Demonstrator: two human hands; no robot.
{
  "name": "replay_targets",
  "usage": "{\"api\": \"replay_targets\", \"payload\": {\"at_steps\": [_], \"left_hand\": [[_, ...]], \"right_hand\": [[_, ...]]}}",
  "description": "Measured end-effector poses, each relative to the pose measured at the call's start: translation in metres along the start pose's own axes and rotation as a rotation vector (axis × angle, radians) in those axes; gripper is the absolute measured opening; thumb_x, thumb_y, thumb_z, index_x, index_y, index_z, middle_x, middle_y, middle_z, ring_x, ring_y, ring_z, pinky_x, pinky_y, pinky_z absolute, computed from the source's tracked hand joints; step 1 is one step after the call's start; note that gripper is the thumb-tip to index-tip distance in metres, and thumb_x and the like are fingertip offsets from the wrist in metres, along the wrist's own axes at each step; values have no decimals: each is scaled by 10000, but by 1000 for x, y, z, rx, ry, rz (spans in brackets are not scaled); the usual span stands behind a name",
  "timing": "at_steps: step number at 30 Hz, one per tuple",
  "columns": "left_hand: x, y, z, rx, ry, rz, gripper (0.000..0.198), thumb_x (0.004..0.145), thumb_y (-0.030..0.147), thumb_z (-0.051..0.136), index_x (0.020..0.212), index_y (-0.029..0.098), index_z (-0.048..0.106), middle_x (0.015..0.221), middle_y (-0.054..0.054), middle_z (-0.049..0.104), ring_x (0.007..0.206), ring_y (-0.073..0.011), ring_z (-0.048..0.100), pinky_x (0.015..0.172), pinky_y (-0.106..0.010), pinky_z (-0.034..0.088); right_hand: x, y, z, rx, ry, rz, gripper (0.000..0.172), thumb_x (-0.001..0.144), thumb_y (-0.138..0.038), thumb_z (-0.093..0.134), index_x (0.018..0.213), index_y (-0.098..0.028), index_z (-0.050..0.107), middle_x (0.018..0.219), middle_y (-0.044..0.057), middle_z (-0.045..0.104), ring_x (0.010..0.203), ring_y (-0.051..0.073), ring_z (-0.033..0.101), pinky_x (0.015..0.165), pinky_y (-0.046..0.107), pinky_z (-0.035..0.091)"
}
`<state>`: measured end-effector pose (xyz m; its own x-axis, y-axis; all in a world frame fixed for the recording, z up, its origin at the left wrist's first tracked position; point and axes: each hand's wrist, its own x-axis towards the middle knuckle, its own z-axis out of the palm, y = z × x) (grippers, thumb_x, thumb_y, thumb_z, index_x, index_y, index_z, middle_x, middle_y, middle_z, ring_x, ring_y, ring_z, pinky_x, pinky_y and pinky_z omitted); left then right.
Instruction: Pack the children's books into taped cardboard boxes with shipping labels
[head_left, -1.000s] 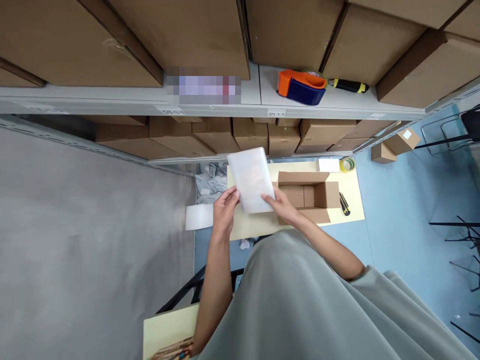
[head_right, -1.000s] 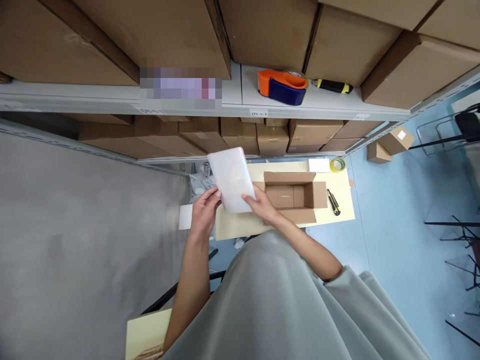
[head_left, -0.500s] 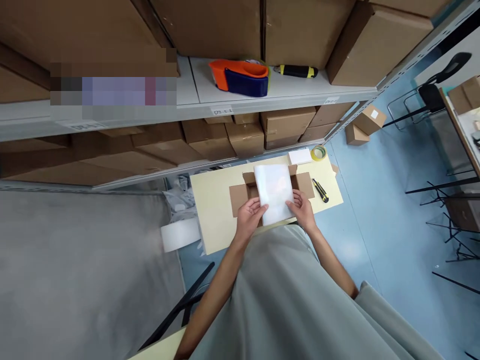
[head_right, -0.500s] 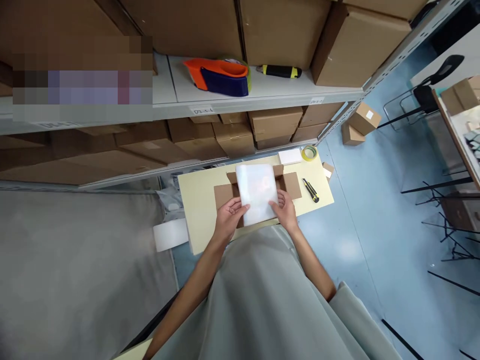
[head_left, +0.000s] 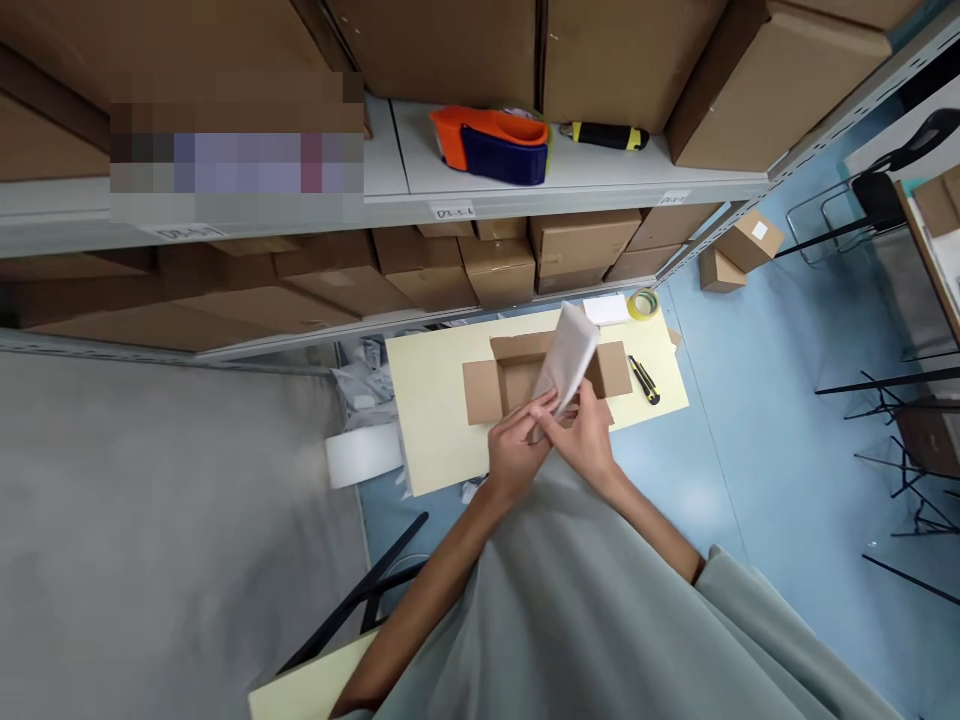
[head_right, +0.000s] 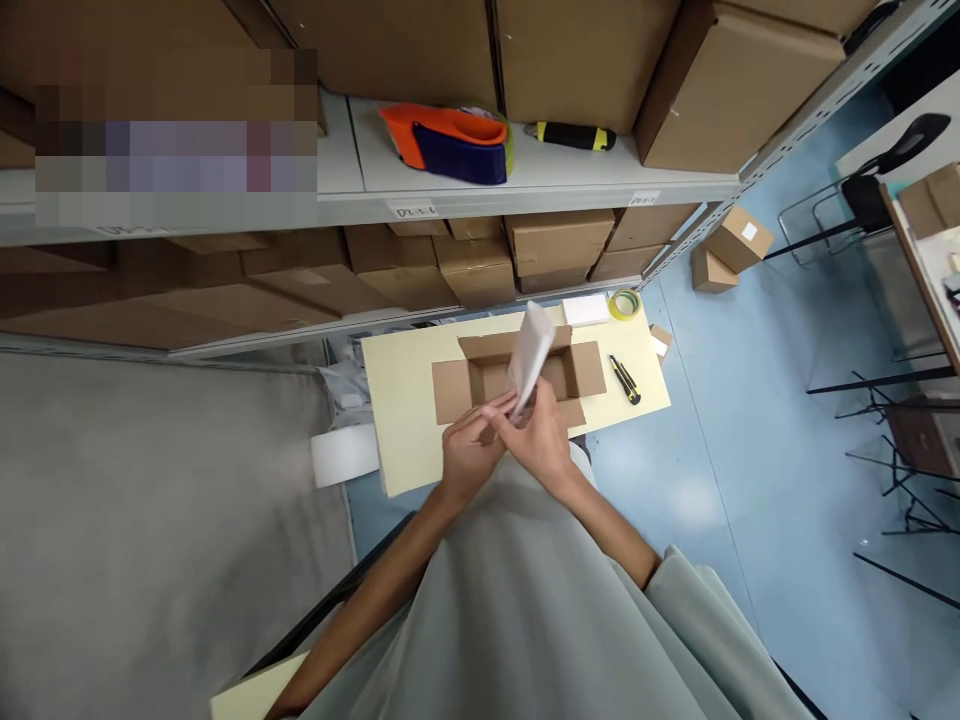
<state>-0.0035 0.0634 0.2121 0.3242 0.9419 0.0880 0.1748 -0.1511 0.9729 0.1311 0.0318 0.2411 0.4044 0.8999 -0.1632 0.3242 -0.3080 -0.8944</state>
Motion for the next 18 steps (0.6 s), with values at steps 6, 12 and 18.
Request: {"api": "replay_targets", "payload": {"at_steps": [6,12,18], "left_hand": [[3,5,-24,109,0,38,308,1040,436,659,1255,268,802,1396,-88,766,1337,-276,703,1195,-501,551],[24,-24,-51,-291,82,-428,738,883,721,765,1409,208,705,1424,-175,732,1375,-360,670,1115,-498,596],[19,-24,-35,-487,113,-605,624,734,678,909,1058,149,840,1012,-120,846,1019,-336,788,924,-476,653]], "right_hand": [[23,15,-18,353,-10,122,446,893,-596,718,1104,-203,723,1074,64,802,1048,271,716,935,370,592],[30,19,-50,535,-233,311,523,793,-545,790,1210,-232,743,1142,62,828,1083,314,756,951,419,615],[31,32,-53,365,-222,293,494,837,-550,733,1222,-241,749,1191,50,825,1146,337,745,956,446,624]]}}
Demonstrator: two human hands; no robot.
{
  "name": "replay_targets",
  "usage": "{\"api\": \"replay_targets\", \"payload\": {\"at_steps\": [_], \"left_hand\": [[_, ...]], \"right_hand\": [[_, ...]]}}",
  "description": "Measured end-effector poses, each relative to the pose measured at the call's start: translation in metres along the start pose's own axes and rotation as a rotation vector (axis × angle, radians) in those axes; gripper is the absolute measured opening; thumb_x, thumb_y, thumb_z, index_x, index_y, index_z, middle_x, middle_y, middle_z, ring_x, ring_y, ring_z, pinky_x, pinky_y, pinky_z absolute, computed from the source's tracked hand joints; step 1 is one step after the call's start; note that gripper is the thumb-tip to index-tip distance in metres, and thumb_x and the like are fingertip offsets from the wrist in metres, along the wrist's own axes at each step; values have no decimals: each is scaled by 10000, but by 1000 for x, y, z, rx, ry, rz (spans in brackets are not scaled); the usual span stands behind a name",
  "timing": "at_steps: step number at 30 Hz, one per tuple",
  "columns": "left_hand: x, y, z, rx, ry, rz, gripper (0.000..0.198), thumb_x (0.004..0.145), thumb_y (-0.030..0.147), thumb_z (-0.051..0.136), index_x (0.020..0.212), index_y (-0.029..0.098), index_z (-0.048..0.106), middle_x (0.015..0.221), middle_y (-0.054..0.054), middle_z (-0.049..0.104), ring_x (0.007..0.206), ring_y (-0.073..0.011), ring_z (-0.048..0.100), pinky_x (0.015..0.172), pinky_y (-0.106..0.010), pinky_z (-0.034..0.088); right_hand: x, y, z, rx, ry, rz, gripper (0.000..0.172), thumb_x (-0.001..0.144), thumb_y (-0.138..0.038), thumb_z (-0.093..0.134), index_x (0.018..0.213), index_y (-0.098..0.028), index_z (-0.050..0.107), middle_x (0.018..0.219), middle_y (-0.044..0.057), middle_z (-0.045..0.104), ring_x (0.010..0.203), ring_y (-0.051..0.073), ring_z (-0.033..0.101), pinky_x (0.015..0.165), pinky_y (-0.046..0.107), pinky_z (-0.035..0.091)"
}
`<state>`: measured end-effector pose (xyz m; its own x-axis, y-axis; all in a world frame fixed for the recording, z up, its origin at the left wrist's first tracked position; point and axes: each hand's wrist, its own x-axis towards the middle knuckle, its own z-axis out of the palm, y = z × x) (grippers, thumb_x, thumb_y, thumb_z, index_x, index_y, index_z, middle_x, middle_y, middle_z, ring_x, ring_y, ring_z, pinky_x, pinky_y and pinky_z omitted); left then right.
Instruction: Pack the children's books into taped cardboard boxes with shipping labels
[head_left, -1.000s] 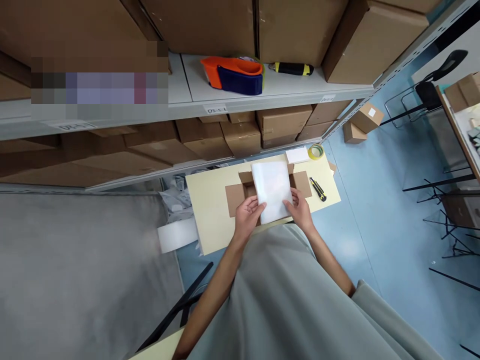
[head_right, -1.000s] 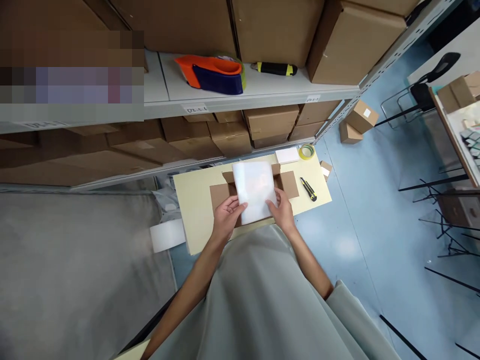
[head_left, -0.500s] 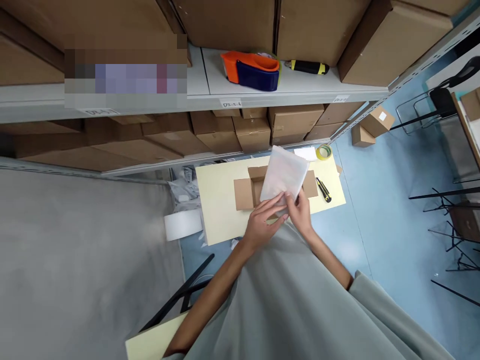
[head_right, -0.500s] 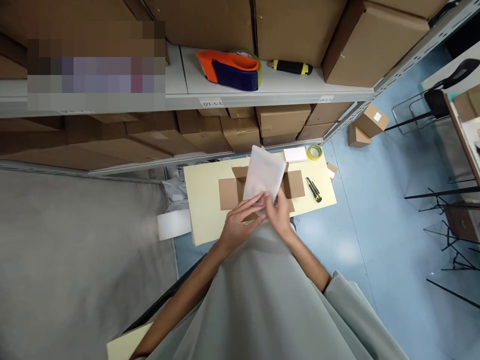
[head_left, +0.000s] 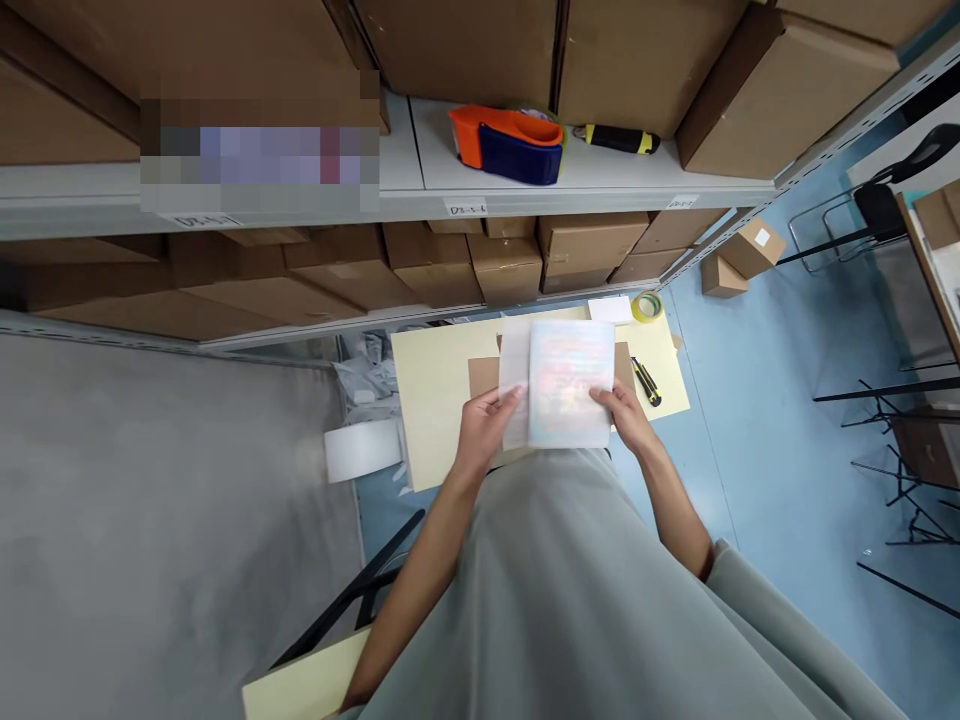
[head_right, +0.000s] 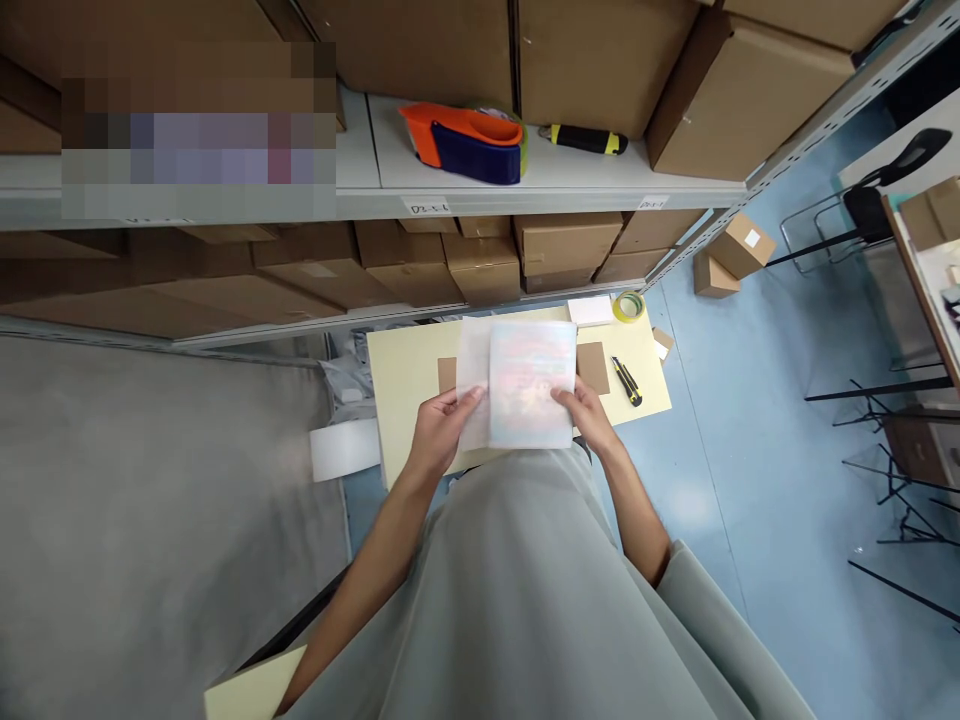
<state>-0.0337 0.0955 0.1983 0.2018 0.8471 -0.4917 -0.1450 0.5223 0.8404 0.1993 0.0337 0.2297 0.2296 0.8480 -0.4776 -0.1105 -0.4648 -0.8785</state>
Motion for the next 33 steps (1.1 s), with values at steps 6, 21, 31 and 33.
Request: {"api": "replay_targets", "payload": {"at_steps": [6,21,31,33], "left_hand": [[-4,-11,8,56,64,38,626,859,764,740,1008,161,819,970,-122,828,981,-297,792,873,-415,652],[9,-23,25,146,-112,-31,555,623,544,981,974,187,743,811,-32,784,708,-193,731,678,-313,643],[15,-46,41,143,-7,-75,537,654,529,963,986,178,731,863,-75,816,810,-278,796,792,-412,672],[16,-47,41,166,33,-63,520,660,535,958,957,177,725,858,-81,814,810,-283,794,785,-404,660]], "right_hand": [[-2,2,1,-62,26,-60,430,869,-535,700,1164,-227,751,1154,44,825,1122,322,735,969,443,612],[8,3,10,-523,243,-101,995,612,-592,1000,1436,-239,567,1341,155,734,1256,411,702,1033,562,598],[27,8,16,-799,256,-326,748,799,-487,910,1395,-225,541,1306,156,684,1272,408,646,1092,572,539],[36,4,17,-875,215,-364,736,803,-496,916,1374,-212,549,1291,166,669,1262,412,633,1095,576,525]]}}
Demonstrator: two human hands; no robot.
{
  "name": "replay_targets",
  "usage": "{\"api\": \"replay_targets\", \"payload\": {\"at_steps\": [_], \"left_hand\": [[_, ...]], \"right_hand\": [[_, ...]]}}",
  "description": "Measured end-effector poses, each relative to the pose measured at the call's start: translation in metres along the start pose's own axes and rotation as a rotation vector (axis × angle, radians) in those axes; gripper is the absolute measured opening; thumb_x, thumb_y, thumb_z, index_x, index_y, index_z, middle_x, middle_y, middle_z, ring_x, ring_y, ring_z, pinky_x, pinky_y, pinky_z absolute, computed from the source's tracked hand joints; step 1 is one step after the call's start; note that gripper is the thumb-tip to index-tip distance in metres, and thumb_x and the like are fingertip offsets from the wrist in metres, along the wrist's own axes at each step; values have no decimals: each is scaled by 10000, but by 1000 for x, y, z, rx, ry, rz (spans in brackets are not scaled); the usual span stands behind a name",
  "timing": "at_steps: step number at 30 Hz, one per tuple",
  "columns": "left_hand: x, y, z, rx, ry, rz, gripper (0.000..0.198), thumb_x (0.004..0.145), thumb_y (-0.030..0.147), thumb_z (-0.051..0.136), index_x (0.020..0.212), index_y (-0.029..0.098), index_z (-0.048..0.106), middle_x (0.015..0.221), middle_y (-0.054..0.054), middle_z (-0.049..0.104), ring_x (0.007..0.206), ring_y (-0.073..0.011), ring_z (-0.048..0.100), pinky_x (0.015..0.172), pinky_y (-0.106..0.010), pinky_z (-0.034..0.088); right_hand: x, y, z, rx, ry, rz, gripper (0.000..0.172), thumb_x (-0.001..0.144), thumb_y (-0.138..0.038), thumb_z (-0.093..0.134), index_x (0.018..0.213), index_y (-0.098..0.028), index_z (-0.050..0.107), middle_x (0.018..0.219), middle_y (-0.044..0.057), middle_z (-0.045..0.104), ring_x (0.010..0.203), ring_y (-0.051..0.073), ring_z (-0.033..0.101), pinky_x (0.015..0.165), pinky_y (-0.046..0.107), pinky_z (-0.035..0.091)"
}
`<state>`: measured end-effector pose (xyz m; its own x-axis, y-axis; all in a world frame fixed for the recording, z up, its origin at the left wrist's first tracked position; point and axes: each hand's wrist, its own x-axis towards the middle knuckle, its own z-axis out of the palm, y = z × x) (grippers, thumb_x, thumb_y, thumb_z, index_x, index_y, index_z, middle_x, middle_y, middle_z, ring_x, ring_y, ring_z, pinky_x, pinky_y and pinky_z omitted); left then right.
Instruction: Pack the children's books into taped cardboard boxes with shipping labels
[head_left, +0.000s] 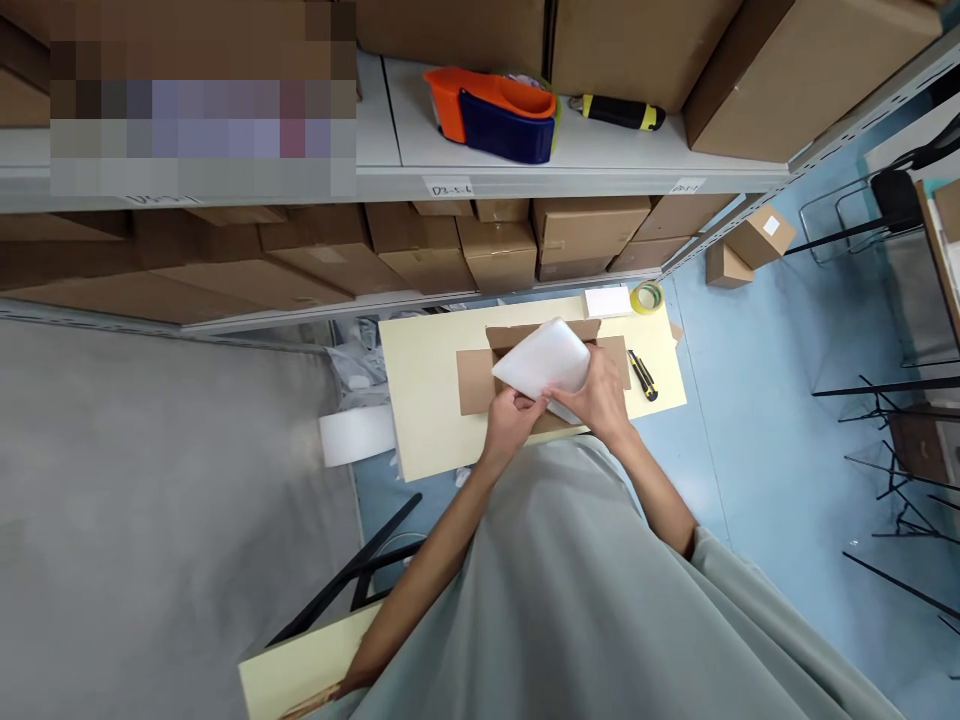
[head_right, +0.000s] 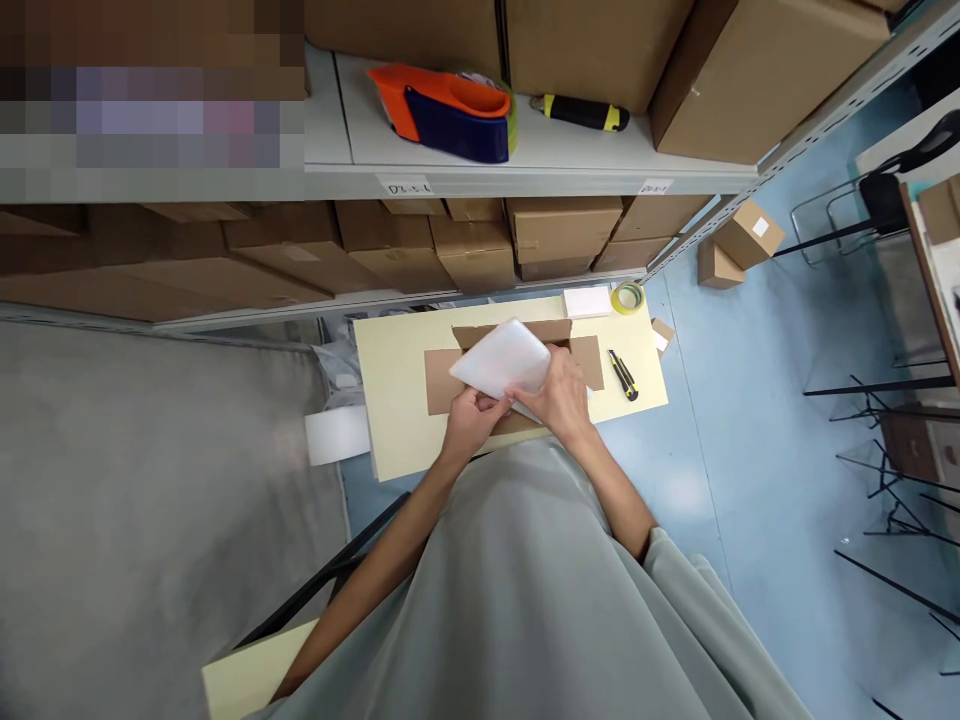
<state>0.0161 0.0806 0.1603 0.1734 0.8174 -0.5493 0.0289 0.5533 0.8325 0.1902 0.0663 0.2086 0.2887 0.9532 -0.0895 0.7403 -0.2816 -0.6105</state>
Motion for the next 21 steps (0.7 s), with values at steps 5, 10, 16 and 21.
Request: {"api": "replay_targets", "payload": {"at_steps": [5,10,16,21], "left_hand": [[7,-3,-5,-18,15,49,550,693,551,932,1044,181,727,1028,-106,828,877,-257,793,833,-382,646],[14,-8,-27,84,145,170,560,787,537,851,1206,191,715,1186,-136,800,1055,-265,773,1023,-454,611],[1,-17,-46,524,274,459,362,947,456,696,1228,236,749,1334,-151,728,1424,-359,579,1279,-558,391],[4,-40,-50,580,447,342,636,914,433,717,1474,155,598,1673,-243,438,1630,-423,316,1344,-603,257]], "right_hand": [[24,-3,7,-93,-83,-147,608,906,-514,840,1341,-200,554,1270,182,663,1238,411,622,1070,570,519],[56,8,16,-185,-222,-273,474,952,-371,816,1308,-184,566,1277,198,669,1227,405,626,1079,554,497],[81,29,35,-386,-450,-441,363,921,-186,799,1222,-166,598,1255,204,683,1172,366,641,1074,522,493],[78,40,63,-506,-581,-521,335,932,-157,749,1236,-158,609,1272,200,706,1171,323,661,1073,464,502]]}}
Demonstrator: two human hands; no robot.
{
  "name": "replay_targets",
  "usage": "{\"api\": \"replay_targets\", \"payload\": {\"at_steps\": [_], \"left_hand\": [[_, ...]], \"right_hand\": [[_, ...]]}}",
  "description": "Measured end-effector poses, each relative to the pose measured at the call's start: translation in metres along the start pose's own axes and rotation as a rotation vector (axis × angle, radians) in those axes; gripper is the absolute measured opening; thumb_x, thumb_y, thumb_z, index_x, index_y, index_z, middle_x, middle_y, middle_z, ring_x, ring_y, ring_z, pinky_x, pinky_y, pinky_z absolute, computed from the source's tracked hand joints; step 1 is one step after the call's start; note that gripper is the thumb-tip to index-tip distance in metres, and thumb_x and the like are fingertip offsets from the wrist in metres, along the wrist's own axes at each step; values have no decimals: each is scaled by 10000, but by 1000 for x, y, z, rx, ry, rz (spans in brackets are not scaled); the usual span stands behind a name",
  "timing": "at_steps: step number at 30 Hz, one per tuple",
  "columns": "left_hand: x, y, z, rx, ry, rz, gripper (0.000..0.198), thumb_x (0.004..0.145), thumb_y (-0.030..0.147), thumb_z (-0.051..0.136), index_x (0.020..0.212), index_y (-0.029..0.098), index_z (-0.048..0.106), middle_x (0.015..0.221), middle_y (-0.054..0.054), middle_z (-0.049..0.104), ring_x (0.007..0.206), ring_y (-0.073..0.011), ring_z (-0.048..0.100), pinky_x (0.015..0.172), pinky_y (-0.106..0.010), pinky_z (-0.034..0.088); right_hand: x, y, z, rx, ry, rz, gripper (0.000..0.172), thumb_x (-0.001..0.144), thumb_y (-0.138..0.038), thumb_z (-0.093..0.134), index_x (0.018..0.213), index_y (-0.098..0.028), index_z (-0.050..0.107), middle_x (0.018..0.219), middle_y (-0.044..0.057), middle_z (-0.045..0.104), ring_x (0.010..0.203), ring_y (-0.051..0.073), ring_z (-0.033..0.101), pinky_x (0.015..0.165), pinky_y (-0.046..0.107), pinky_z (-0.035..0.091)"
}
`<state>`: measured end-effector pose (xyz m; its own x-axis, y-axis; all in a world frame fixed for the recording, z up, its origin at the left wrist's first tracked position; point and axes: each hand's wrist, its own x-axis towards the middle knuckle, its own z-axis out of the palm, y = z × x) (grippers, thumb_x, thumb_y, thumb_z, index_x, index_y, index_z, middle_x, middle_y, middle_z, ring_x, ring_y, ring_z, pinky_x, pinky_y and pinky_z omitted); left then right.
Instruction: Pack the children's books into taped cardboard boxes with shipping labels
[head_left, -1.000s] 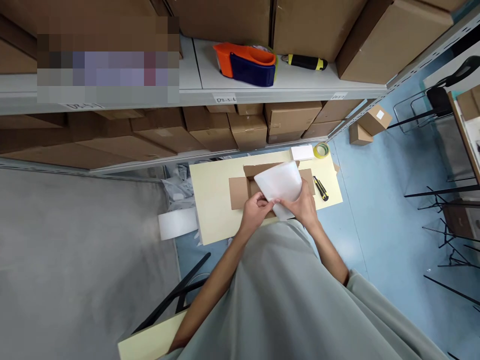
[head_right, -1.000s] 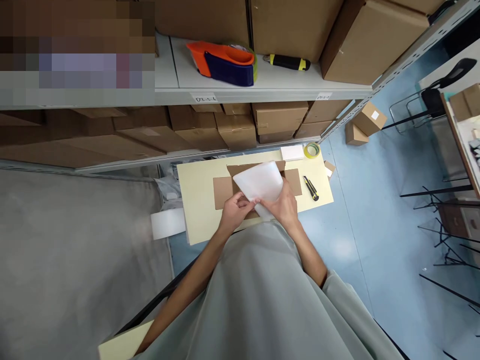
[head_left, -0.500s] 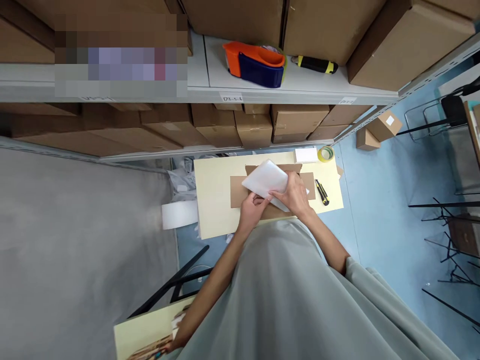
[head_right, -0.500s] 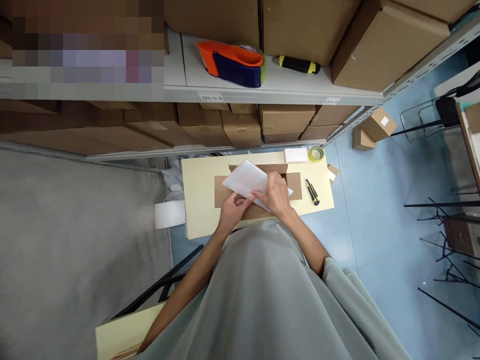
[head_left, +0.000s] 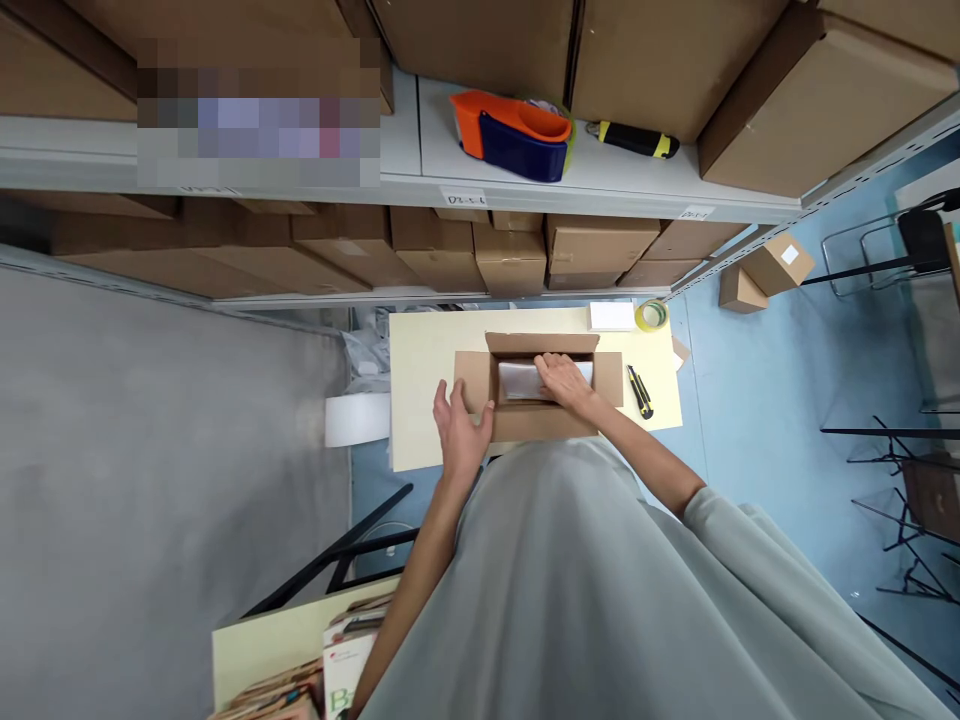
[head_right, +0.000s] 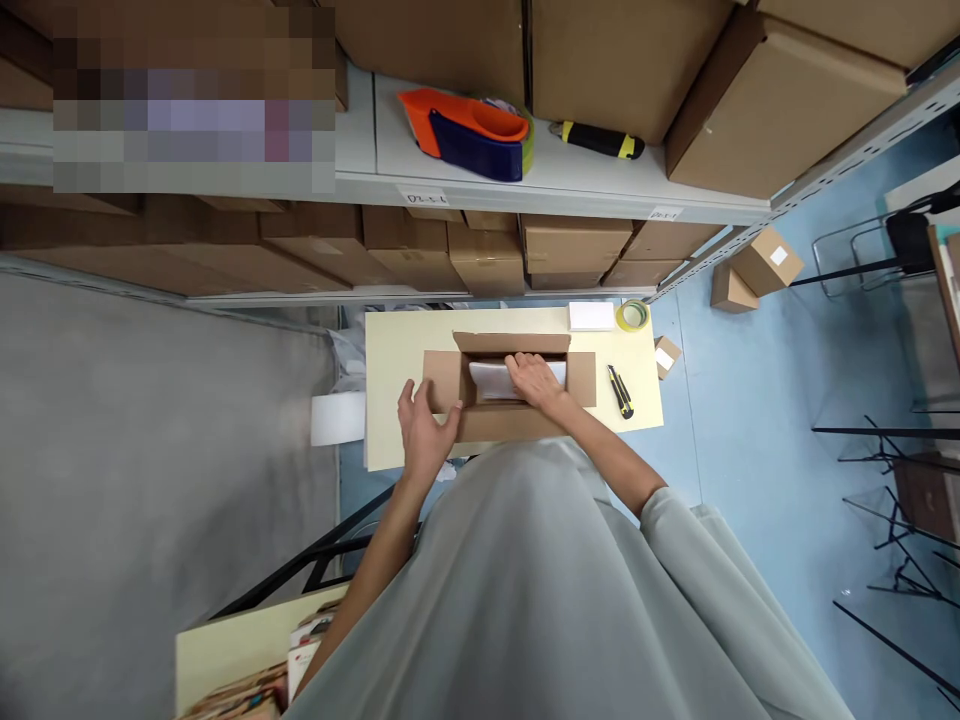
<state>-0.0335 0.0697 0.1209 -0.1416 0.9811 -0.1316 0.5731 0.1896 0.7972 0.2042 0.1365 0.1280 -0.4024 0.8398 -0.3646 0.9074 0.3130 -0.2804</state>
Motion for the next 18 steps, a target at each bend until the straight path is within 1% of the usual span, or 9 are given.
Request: {"api": "replay_targets", "payload": {"at_steps": [2,5,8,11,13,15,16,18], "left_hand": [[3,-10,4,-19,2,-118,746,905,429,707,1554,118,511,1654,-272,460,1590,-428,394,1324,-600,305],[9,-21,4,-44,4,-219,763,903,437,693,1565,107,507,1591,-263,555,1493,-406,537,1279,-563,395],[14,-26,0,-53,18,-221,715,902,444,700,1526,123,561,1540,-245,621,1430,-393,604,1239,-550,448],[17,-27,-5,-51,21,-190,637,914,444,689,1472,147,613,1469,-217,687,1353,-367,666,1197,-537,496],[19,-26,-8,-31,16,-176,601,929,439,665,1459,159,623,1440,-197,711,1316,-338,692,1165,-505,532],[19,-24,-10,-9,6,-160,578,946,432,638,1461,169,622,1427,-181,720,1291,-310,706,1127,-468,565],[19,-23,-11,-5,1,-148,568,955,428,625,1461,172,623,1418,-175,725,1278,-298,712,1109,-452,578],[18,-20,-13,-11,-7,-117,559,965,432,607,1455,163,628,1400,-176,732,1251,-286,722,1082,-432,595]], "right_hand": [[5,-2,10,34,-14,-6,280,943,-135,722,1202,-166,621,1268,181,723,1157,287,676,1070,435,508],[11,-3,21,116,-9,6,236,941,-80,678,1167,-138,646,1266,163,740,1150,239,689,1072,392,505],[9,-1,26,154,-3,21,271,931,-39,648,1195,-99,666,1301,179,735,1188,232,686,1081,379,502],[-8,7,23,194,41,26,374,950,-78,668,1323,-106,659,1408,214,697,1274,266,666,1138,418,499],[-29,15,18,245,120,22,412,995,-139,645,1407,-139,647,1485,216,659,1344,294,640,1194,471,483],[-55,25,14,287,258,56,382,1058,-207,560,1426,-182,660,1503,188,651,1383,312,621,1219,515,478],[-68,31,13,299,358,108,371,1084,-244,515,1419,-198,668,1490,177,656,1387,320,615,1219,530,483],[-95,41,14,309,580,282,387,1105,-306,475,1425,-186,656,1474,196,642,1400,343,595,1211,561,490]]}}
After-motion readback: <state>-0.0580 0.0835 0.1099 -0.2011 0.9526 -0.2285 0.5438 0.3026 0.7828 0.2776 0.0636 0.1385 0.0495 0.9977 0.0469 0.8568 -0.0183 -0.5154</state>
